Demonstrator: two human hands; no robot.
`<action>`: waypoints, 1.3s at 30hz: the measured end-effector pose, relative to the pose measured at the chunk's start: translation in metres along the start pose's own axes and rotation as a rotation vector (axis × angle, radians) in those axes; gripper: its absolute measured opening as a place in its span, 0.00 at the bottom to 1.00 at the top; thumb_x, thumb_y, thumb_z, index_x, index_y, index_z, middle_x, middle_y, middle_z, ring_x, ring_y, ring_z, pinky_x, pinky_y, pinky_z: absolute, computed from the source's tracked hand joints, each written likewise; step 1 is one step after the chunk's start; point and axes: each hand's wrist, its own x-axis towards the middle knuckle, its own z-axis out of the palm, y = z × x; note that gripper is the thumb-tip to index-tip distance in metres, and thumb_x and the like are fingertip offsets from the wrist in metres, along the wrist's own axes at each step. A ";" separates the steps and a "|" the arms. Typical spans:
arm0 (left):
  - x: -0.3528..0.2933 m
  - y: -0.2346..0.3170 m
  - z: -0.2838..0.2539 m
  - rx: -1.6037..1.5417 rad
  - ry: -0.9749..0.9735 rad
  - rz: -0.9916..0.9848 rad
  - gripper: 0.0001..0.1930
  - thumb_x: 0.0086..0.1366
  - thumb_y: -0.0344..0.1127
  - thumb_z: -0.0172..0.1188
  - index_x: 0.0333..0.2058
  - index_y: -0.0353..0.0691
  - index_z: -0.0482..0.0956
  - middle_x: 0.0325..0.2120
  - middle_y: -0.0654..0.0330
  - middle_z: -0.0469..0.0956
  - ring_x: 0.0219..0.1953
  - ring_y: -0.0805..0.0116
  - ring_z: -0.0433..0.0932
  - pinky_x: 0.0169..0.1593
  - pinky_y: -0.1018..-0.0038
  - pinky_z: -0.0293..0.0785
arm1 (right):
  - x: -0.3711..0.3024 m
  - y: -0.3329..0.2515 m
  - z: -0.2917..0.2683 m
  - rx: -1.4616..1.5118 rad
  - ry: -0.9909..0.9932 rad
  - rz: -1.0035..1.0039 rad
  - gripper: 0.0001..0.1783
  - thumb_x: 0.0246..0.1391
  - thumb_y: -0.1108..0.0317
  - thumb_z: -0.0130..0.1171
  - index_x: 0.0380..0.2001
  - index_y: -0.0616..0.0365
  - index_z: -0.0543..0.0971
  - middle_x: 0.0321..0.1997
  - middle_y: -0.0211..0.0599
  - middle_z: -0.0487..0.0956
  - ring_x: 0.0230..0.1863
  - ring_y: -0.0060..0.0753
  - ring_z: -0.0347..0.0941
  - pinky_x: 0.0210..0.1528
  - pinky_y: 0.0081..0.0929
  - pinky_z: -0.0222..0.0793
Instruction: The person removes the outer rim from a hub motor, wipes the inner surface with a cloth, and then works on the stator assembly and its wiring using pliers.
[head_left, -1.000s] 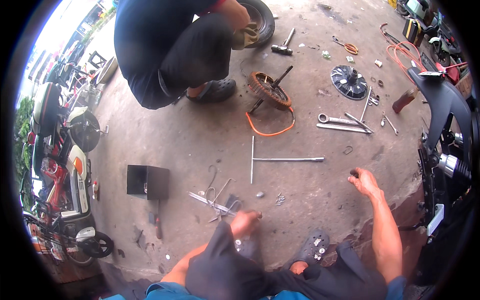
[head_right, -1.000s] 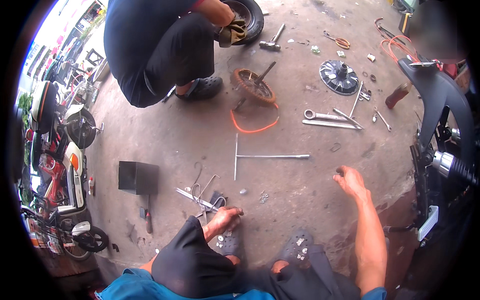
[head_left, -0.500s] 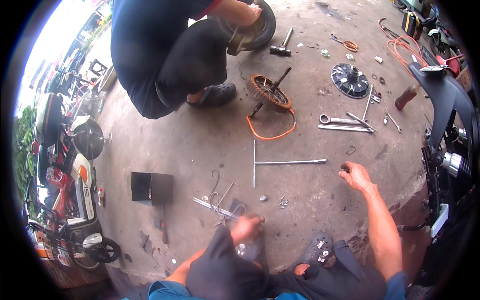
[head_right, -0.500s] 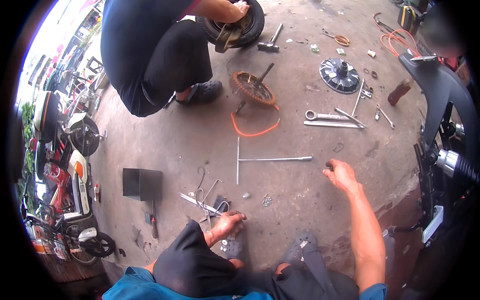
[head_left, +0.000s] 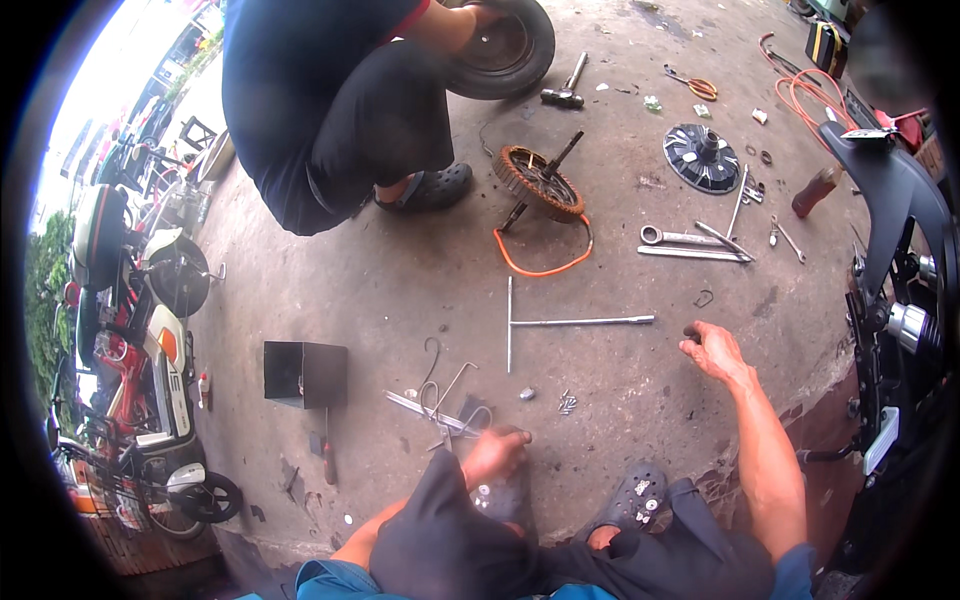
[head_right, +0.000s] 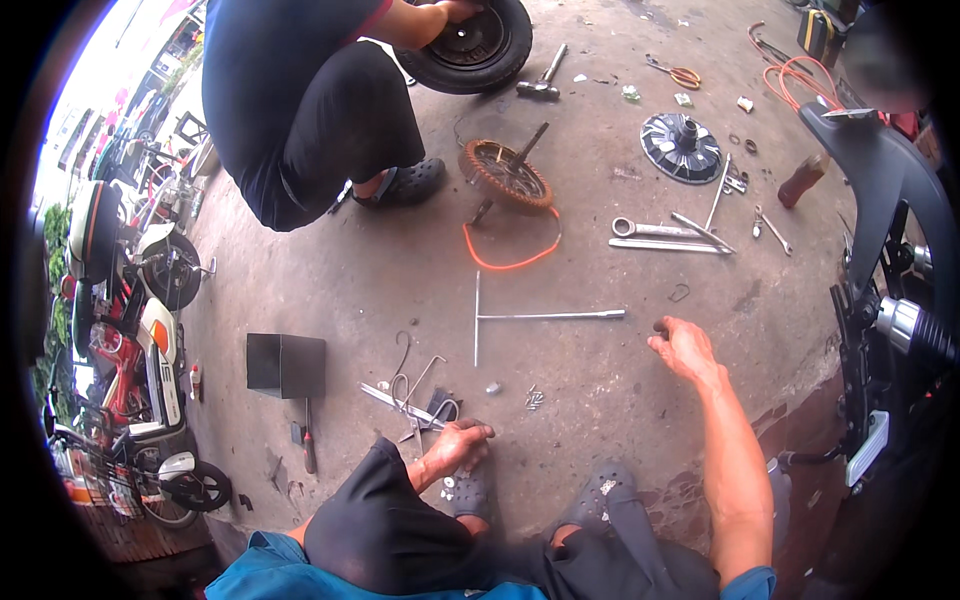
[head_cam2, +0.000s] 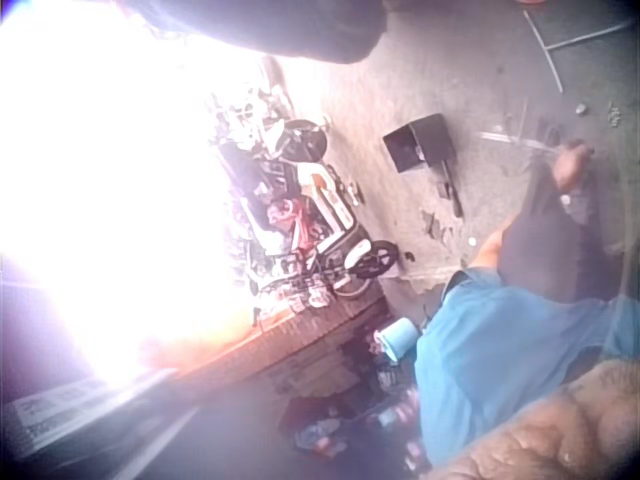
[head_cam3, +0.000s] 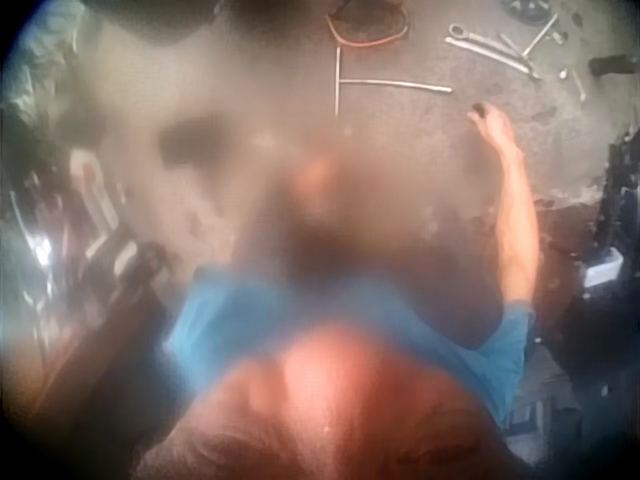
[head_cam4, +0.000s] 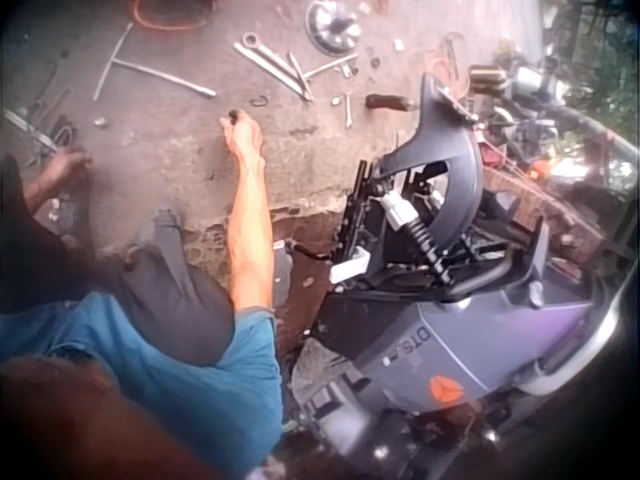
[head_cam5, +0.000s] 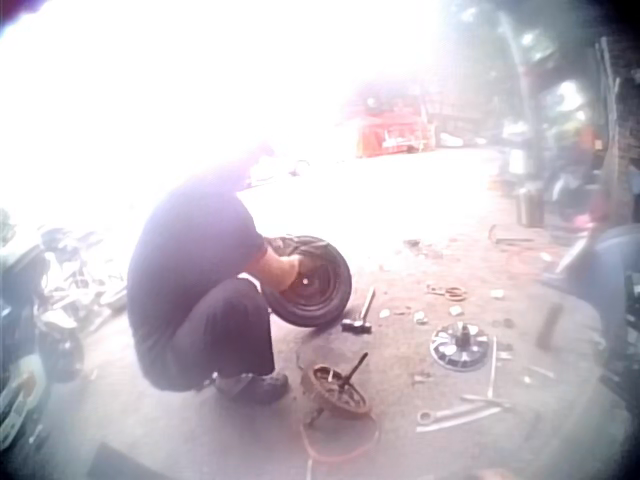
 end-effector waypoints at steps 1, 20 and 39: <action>-0.001 0.000 0.000 0.000 0.000 -0.001 0.14 0.64 0.39 0.57 0.41 0.34 0.76 0.19 0.58 0.75 0.13 0.72 0.68 0.14 0.75 0.62 | 0.001 0.001 0.001 -0.008 -0.004 -0.006 0.21 0.53 0.62 0.60 0.47 0.64 0.78 0.48 0.53 0.80 0.52 0.51 0.75 0.55 0.39 0.69; -0.003 0.007 0.003 -0.001 0.026 -0.018 0.13 0.64 0.40 0.58 0.40 0.35 0.78 0.21 0.59 0.75 0.14 0.73 0.69 0.16 0.75 0.63 | 0.005 0.021 0.012 -0.031 0.009 -0.011 0.21 0.53 0.61 0.60 0.48 0.62 0.78 0.46 0.52 0.80 0.52 0.51 0.75 0.55 0.39 0.69; 0.015 -0.001 -0.010 -0.055 -0.074 0.076 0.12 0.64 0.37 0.57 0.36 0.31 0.74 0.17 0.54 0.74 0.12 0.66 0.69 0.12 0.70 0.65 | 0.019 0.016 -0.009 -0.388 -0.125 -0.057 0.16 0.50 0.60 0.62 0.38 0.60 0.81 0.39 0.50 0.82 0.46 0.52 0.77 0.49 0.45 0.72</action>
